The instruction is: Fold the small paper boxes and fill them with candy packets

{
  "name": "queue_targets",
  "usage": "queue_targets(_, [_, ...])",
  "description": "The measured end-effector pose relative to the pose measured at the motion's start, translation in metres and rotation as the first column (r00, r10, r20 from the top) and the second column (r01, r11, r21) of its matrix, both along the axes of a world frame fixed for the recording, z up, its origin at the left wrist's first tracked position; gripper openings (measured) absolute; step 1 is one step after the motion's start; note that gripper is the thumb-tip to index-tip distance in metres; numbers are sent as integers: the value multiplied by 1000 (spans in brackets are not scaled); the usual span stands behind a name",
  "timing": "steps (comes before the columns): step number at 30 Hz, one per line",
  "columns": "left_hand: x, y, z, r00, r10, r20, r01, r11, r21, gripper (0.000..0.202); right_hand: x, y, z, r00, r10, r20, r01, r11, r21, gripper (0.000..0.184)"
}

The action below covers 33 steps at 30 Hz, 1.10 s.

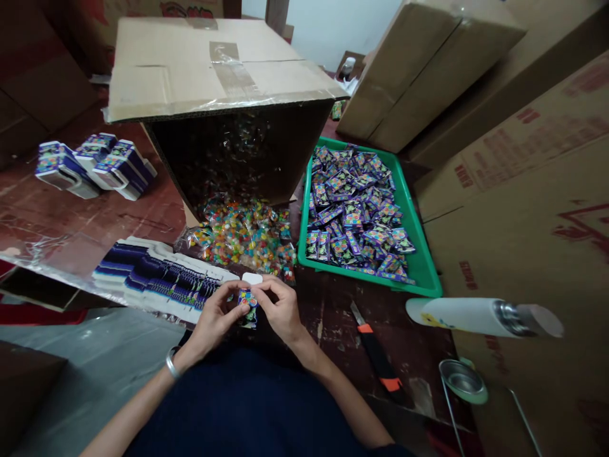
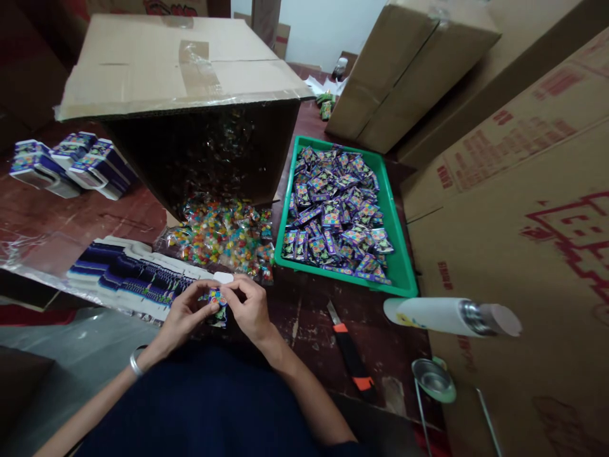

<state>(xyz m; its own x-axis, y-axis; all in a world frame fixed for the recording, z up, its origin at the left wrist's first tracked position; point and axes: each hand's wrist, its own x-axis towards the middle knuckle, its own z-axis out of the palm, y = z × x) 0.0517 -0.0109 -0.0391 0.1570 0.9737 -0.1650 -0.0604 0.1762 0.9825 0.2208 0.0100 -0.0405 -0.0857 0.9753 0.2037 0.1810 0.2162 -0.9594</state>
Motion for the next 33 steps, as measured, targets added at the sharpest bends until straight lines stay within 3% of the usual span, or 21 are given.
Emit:
queue_targets(3, [3, 0, -1, 996, 36, 80, -35, 999, -13, 34, -2, -1, 2, 999, -32, -3, 32, 998, 52, 6])
queue_targets(7, [4, 0, -3, 985, 59, 164, -44, 995, -90, 46, -3, 2, 5, 995, -14, -103, 8, 998, -57, 13])
queue_targets(12, [-1, -2, -2, 1000, 17, 5, -17, 1000, 5, 41, 3, 11, 13, 977, 63, -203, -123, 947, -298, 19])
queue_targets(14, [-3, -3, 2, 998, -18, -57, 21, 999, 41, 43, 7, 15, 15, 976, 88, -201, -152, 930, -334, 18])
queue_targets(18, [-6, -2, 7, 991, -85, -108, 91, 995, 48, 49, 12, 19, 19, 980, 110, -168, -155, 945, -287, 19])
queue_targets(23, [-7, -5, 1, 988, -36, -150, 37, 999, 3, 35, 9, 10, 23, 990, 135, -35, -137, 989, -55, 18])
queue_targets(26, [-9, -4, -5, 986, -44, -160, 43, 999, -5, 35, 14, 5, 27, 979, 191, 65, -189, 982, -25, 8])
queue_targets(28, [-15, 0, -7, 975, -93, -203, 99, 995, 18, 46, 30, 4, 31, 984, 114, 138, -112, 993, -20, 7])
queue_targets(30, [-26, 6, -10, 936, -97, -338, 126, 990, 64, 61, 59, 5, 39, 978, -84, 193, 83, 996, 14, 11])
queue_targets(32, [-42, 12, -14, 823, -44, -566, 144, 981, 132, 65, 101, 9, 48, 911, -339, 236, 331, 941, 72, 16])
queue_targets(33, [-51, 14, -16, 740, -25, -672, 173, 973, 154, 63, 126, 12, 53, 847, -460, 268, 444, 888, 121, 18])
